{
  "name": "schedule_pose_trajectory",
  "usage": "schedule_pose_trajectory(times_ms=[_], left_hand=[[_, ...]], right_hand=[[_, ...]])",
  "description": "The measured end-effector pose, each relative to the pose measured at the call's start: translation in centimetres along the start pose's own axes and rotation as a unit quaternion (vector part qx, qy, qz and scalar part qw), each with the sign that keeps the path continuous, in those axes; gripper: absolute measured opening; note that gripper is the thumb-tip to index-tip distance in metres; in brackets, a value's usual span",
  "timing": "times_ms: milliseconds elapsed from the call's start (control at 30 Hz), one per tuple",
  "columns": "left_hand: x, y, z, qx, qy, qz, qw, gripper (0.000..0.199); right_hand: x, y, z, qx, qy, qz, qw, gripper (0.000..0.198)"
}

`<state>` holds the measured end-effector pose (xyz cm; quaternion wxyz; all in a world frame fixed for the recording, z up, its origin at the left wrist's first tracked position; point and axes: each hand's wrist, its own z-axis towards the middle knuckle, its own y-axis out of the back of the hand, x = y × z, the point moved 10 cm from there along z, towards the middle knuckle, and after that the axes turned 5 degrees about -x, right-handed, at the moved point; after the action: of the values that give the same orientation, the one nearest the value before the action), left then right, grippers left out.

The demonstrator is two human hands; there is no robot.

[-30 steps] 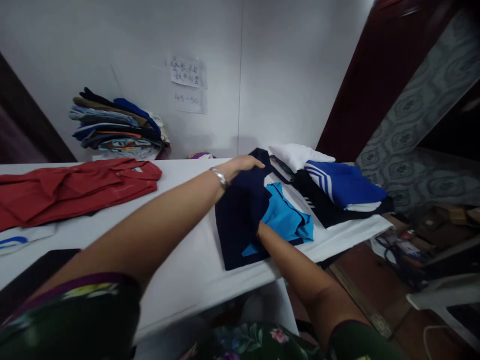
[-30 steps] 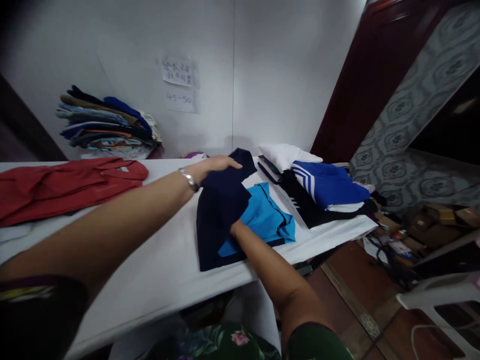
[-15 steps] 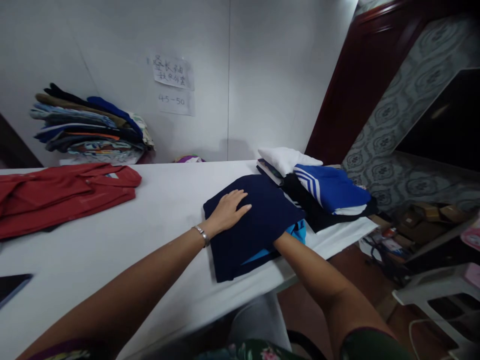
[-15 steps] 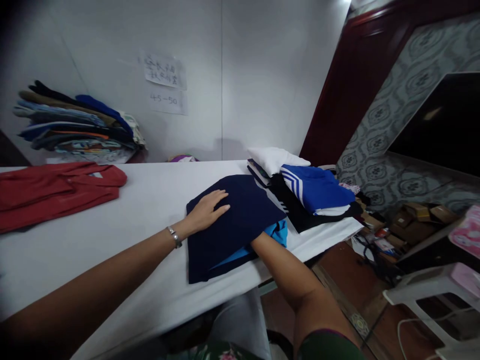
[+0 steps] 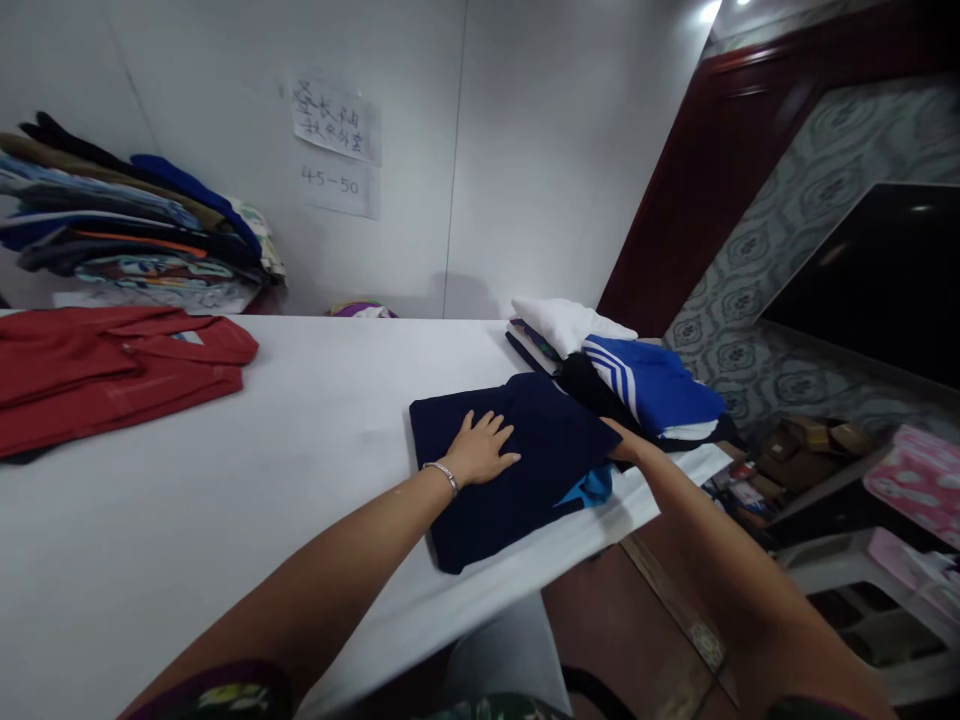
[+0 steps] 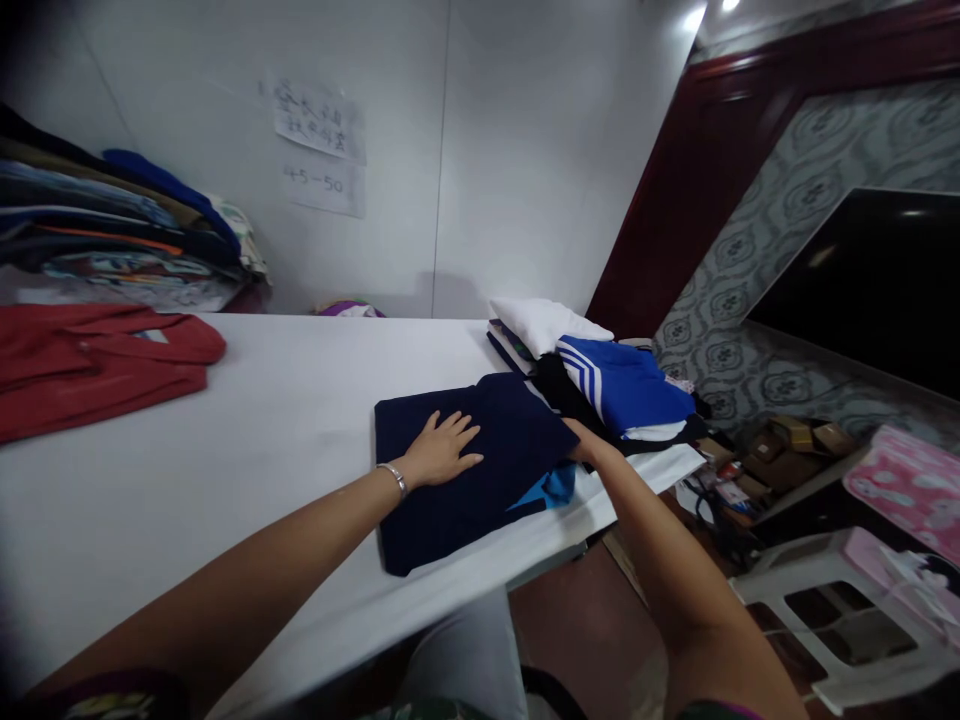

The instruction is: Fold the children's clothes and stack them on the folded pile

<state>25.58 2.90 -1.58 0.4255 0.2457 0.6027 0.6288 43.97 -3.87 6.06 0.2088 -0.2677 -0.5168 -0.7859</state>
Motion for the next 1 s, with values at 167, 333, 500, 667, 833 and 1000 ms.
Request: schedule_pose_trajectory(times_ms=[167, 333, 500, 667, 833, 1000], left_hand=[[-0.1, -0.1, 0.0, -0.012, -0.003, 0.014, 1.0, 0.064], [-0.2, 0.3, -0.1, -0.019, -0.004, 0.016, 1.0, 0.064], [2.9, 2.7, 0.5, -0.056, 0.08, -0.022, 0.995, 0.059], [7.8, 5.0, 2.9, -0.065, 0.187, -0.036, 0.98, 0.052], [9.9, 4.4, 6.3, -0.017, 0.235, -0.059, 0.97, 0.057], [9.2, 2.5, 9.7, 0.01, 0.249, -0.099, 0.963, 0.063]], right_hand=[[2.0, 3.2, 0.5, -0.127, -0.023, -0.062, 0.99, 0.035], [12.3, -2.6, 0.3, -0.089, 0.178, -0.156, 0.967, 0.048], [1.2, -7.7, 0.4, 0.037, -0.087, -0.305, 0.948, 0.065], [-4.2, -8.5, -1.0, 0.036, -0.146, -0.278, 0.949, 0.07], [-4.0, -8.9, -1.0, 0.05, -0.155, -0.272, 0.949, 0.07], [-4.2, -8.9, -0.9, 0.034, -0.148, -0.268, 0.952, 0.07]])
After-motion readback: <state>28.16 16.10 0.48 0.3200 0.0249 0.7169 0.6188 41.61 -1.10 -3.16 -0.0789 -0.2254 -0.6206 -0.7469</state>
